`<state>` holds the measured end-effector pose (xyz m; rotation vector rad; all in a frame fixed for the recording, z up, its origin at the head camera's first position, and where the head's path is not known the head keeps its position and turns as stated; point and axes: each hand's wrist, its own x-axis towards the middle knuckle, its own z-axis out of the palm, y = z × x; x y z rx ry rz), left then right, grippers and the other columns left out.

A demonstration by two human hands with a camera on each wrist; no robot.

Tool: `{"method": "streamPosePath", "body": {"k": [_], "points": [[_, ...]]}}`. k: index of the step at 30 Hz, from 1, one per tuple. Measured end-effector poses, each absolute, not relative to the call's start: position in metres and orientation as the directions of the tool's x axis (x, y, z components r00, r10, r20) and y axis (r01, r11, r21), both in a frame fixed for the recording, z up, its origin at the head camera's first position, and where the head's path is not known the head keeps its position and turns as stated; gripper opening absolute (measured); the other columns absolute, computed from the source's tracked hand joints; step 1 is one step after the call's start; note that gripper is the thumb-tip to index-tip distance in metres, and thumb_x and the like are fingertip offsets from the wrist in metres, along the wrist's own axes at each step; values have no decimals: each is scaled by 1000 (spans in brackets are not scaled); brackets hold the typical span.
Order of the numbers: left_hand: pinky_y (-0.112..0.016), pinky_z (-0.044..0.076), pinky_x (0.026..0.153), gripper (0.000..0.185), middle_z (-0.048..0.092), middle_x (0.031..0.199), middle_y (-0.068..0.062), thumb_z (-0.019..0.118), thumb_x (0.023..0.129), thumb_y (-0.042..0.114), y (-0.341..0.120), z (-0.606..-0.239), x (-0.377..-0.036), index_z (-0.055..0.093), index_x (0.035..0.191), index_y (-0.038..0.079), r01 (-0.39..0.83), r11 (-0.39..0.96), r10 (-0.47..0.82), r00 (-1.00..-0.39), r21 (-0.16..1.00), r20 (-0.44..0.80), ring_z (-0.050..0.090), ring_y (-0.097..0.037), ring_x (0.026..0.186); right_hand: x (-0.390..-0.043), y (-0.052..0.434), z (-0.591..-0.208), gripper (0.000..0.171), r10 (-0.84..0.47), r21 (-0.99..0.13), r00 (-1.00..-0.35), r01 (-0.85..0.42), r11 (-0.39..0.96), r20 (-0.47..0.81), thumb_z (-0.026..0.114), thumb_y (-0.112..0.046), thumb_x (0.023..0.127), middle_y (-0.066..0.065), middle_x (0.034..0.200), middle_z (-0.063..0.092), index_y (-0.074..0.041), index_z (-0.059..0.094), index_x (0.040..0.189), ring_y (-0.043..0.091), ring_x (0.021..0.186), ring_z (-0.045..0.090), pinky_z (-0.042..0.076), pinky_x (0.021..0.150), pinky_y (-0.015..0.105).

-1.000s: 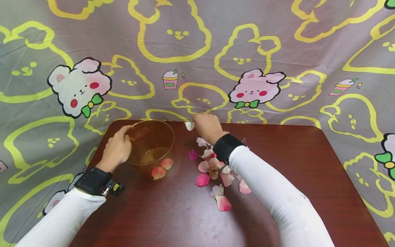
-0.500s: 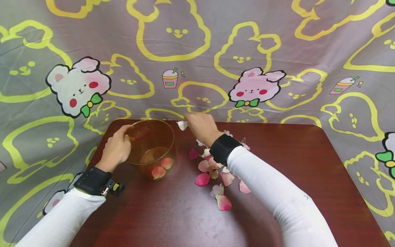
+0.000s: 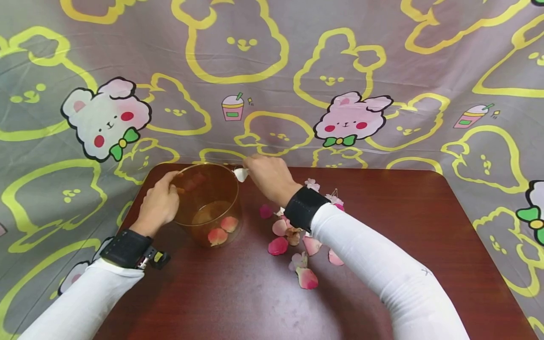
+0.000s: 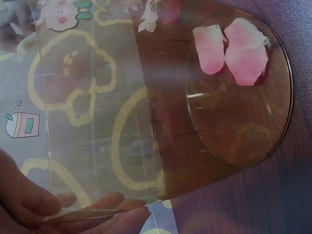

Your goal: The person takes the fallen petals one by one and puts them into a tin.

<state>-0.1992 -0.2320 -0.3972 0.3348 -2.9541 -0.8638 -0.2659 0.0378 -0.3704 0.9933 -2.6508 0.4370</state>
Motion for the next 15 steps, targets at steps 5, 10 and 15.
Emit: {"method": "streamPosePath", "body": {"k": [5, 10, 15], "points": [[-39, 40, 56, 48, 67, 116, -21, 25, 107, 20, -233, -397, -199, 40, 152, 22, -195, 819, -215, -976, 540, -26, 62, -36, 76, -257, 30, -363, 8, -617, -153, -690, -704, 694, 377, 65, -16, 98, -1, 97, 71, -17, 71, 102, 18, 91, 69, 56, 73, 40], [-39, 40, 56, 48, 67, 117, -21, 25, 107, 20, -233, -397, -200, 40, 153, 21, -188, 819, -210, -977, 543, -22, 64, -38, 78, -248, 20, -357, 10, -637, -128, -659, -728, 674, 400, 65, -16, 98, -1, 99, 71, -18, 71, 105, 18, 82, 69, 54, 67, 37], [-38, 39, 54, 48, 68, 117, -20, 26, 107, 20, -233, -398, -200, 39, 153, 20, -184, 816, -205, -978, 548, -23, 62, -35, 73, -238, 10, -356, 12, -657, -98, -659, -730, 677, 367, 62, -14, 99, -4, 95, 68, -19, 71, 103, 17, 72, 65, 51, 60, 35]]}}
